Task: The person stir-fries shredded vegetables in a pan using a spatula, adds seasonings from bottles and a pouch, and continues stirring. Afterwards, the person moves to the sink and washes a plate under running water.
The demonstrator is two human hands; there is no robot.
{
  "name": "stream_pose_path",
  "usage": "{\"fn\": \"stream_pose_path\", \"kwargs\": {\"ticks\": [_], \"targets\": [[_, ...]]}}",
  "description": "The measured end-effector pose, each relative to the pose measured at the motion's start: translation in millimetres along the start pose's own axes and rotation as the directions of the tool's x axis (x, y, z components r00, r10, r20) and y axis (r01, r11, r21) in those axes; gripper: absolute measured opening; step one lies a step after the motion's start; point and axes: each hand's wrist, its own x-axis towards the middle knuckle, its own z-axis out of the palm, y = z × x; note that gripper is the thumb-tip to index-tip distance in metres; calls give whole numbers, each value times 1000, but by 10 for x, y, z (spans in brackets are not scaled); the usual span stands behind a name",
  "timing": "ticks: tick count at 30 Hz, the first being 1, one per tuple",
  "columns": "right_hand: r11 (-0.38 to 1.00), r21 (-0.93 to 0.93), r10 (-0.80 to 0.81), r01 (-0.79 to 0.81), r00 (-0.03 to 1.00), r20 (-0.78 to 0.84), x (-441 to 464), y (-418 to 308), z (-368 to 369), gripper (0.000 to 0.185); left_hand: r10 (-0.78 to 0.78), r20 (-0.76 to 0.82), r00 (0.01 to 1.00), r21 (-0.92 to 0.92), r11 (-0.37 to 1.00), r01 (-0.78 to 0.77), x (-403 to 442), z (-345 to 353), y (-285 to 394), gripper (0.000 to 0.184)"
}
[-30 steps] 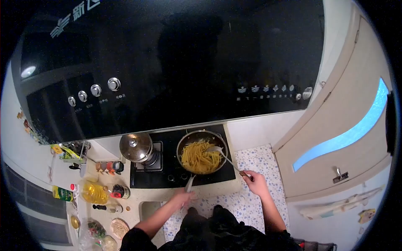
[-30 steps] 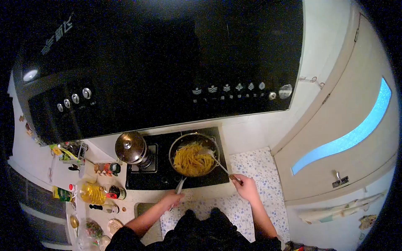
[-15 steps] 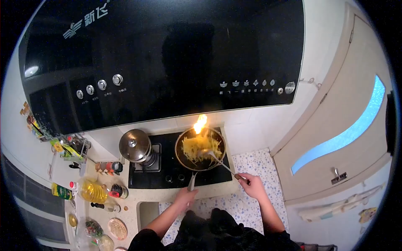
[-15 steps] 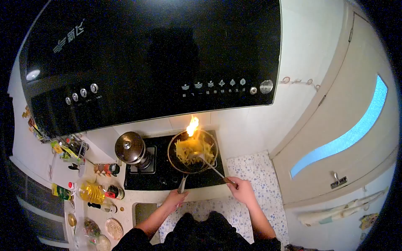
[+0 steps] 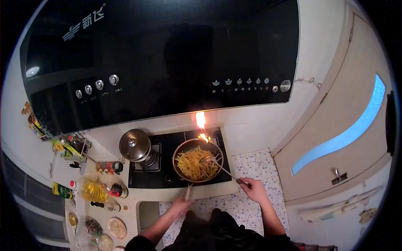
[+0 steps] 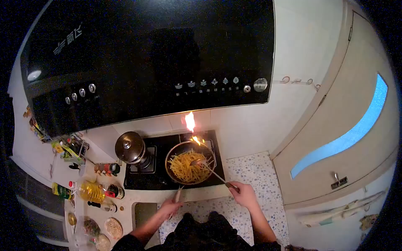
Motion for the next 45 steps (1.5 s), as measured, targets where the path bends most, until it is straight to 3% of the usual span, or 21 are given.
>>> {"fn": "stream_pose_path", "kwargs": {"ticks": [2,5,8,11,15,19,22,25,28,34,37,40,43,45], "targets": [[999,-33,-43,42,999,-32,76,6,55,29,-30,5,1000,16,999,30,439,-33,-32,33],[991,-60,-124,119,989,-85,132,-97,73,29,103,-21,994,5,995,-103,723,54,338,35],[989,-54,-146,140,983,-113,119,-70,108,28,198,-84,977,26,980,-197,215,262,415,28],[993,-66,-107,101,988,-109,109,-13,73,28,201,-109,974,-23,979,-205,26,259,0,24],[995,-50,-93,88,990,-103,77,123,138,28,91,-41,995,-60,994,-93,56,164,153,21],[992,-105,-84,71,988,-132,122,189,185,28,92,-54,994,-105,990,-98,359,213,199,23],[988,-151,-59,36,986,-155,136,198,214,28,128,-16,992,-95,987,-129,462,227,227,28],[982,-187,-35,6,988,-152,188,257,236,29,73,-117,990,43,997,-68,791,262,166,28],[991,-132,17,-37,989,-147,258,179,232,29,113,1,994,-82,990,-112,920,264,180,35],[994,-113,-20,-2,979,-201,717,283,449,31,118,10,993,-124,985,-116,987,319,213,44],[991,-134,-49,20,975,-215,1029,181,593,31,111,-56,992,-51,992,-113,1028,338,208,45],[985,-152,-117,81,963,-243,1360,48,792,30,197,-48,979,-5,980,-197,1047,323,181,47],[972,-177,-203,157,937,-284,1677,-42,1073,28,167,-90,982,141,978,-153,976,351,277,45],[962,-217,-223,165,936,-274,1780,-80,1237,27,173,-82,982,121,979,-162,932,377,305,45]]}}
